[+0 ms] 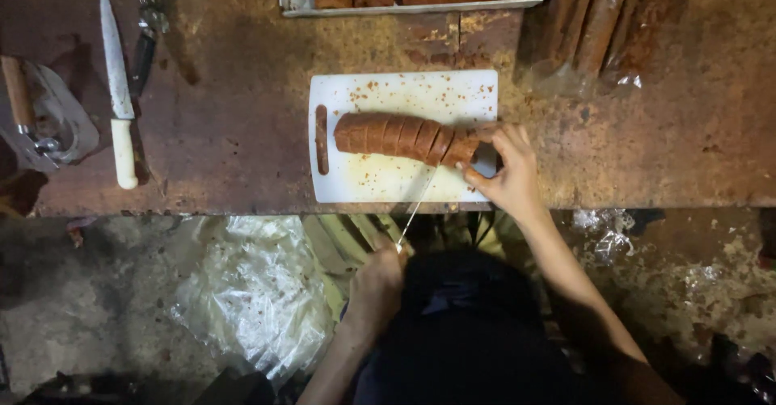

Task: Slicing long cylindrical bread rolls into smaller segments and arranging them in a tray.

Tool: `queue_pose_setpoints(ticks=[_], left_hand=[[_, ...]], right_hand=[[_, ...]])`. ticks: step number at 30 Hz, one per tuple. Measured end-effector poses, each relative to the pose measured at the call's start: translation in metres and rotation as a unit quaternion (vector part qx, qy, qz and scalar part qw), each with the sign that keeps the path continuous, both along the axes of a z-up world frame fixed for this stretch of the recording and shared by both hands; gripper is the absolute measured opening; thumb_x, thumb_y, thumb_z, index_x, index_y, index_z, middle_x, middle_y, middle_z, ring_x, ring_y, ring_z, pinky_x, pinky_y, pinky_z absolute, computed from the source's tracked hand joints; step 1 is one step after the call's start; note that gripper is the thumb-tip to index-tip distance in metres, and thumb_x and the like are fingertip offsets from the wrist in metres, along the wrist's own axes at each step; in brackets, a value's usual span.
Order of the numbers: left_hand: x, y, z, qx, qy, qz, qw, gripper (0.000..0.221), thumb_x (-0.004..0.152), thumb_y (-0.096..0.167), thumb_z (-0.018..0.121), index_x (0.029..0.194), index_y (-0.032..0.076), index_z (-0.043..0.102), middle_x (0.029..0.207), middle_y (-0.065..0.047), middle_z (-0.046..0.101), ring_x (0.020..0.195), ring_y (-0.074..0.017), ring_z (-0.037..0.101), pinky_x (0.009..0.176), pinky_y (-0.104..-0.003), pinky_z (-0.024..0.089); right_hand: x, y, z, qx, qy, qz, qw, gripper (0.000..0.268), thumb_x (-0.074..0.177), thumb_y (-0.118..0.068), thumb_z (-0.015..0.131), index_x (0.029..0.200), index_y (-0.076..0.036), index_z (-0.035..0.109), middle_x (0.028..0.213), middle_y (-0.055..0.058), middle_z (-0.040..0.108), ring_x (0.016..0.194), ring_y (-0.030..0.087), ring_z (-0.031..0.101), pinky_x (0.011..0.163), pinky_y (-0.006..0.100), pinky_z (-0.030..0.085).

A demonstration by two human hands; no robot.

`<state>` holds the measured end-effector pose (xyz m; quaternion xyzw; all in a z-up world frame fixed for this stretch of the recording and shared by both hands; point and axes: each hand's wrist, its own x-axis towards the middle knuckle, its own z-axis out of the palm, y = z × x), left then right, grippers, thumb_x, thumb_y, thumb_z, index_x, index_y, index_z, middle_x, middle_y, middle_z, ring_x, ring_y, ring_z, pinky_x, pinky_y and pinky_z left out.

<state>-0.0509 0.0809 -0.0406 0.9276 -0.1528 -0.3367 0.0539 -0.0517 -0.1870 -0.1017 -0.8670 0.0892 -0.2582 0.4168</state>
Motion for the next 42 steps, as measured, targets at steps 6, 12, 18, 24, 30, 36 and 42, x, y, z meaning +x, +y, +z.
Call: queue_pose_setpoints(ticks=[6,12,18,24,30,36,42], left_hand=[[0.048,-0.06,0.015,-0.145,0.1,0.021,0.984,0.036,0.108,0.031,0.037,0.115,0.001,0.057,0.09,-0.032,0.073,0.093,-0.0517,0.073,0.073,-0.062,0.06],[0.05,-0.094,0.029,-0.155,0.015,-0.013,0.988,0.032,0.105,0.037,0.045,0.114,0.006,0.045,0.083,-0.027,0.072,0.083,-0.0497,0.074,0.07,-0.059,0.06],[0.056,-0.102,0.008,-0.188,0.024,-0.015,0.982,0.031,0.104,0.035,0.048,0.112,0.006,0.046,0.082,-0.028,0.072,0.081,-0.0496,0.074,0.067,-0.059,0.06],[0.053,-0.096,0.013,-0.16,0.033,-0.002,0.987,0.03,0.105,0.037,0.045,0.115,0.009,0.045,0.084,-0.024,0.073,0.083,-0.0488,0.074,0.071,-0.058,0.061],[0.019,-0.045,0.012,-0.073,0.084,0.047,0.993,0.039,0.107,0.039,0.043,0.124,0.004,0.045,0.097,-0.03,0.072,0.097,-0.0493,0.072,0.083,-0.059,0.06],[-0.009,0.005,-0.011,-0.083,-0.344,-0.211,0.911,0.028,0.108,0.034,0.053,0.083,0.02,0.055,0.067,-0.002,0.057,0.051,-0.0189,0.061,0.039,-0.033,0.048],[0.053,-0.081,0.041,-0.099,0.089,0.005,0.991,0.043,0.108,0.04,0.039,0.128,0.003,0.048,0.091,-0.028,0.074,0.091,-0.047,0.074,0.075,-0.058,0.06]], right_hand=[[-0.005,-0.006,0.029,-0.008,0.008,0.05,0.999,0.047,0.073,-0.022,0.092,0.113,-0.007,0.071,0.12,0.018,0.066,0.104,0.045,0.061,0.093,0.051,0.047],[-0.004,-0.005,0.025,0.024,0.032,0.05,0.998,0.047,0.068,-0.009,0.09,0.111,-0.009,0.072,0.116,0.017,0.069,0.105,0.044,0.068,0.09,0.05,0.051],[-0.002,-0.01,0.018,-0.015,0.013,0.043,0.999,0.048,0.064,-0.012,0.093,0.106,-0.008,0.072,0.11,0.017,0.071,0.103,0.043,0.069,0.087,0.05,0.05],[-0.003,-0.002,0.024,-0.111,0.021,0.026,0.993,0.04,0.068,-0.026,0.092,0.099,-0.012,0.072,0.108,0.01,0.069,0.098,0.036,0.067,0.082,0.047,0.047],[-0.007,0.012,0.021,-0.169,0.035,-0.033,0.984,0.034,0.073,-0.033,0.089,0.1,-0.021,0.072,0.106,0.001,0.067,0.093,0.028,0.061,0.081,0.042,0.039],[-0.013,0.007,0.002,-0.102,0.065,-0.08,0.989,0.048,0.086,-0.061,0.064,0.104,-0.016,0.068,0.114,0.004,0.069,0.109,0.026,0.055,0.084,0.044,0.037],[-0.025,-0.004,0.004,0.016,0.083,-0.078,0.993,0.05,0.063,-0.017,0.083,0.11,-0.012,0.064,0.106,0.01,0.065,0.101,0.037,0.061,0.087,0.047,0.042]])
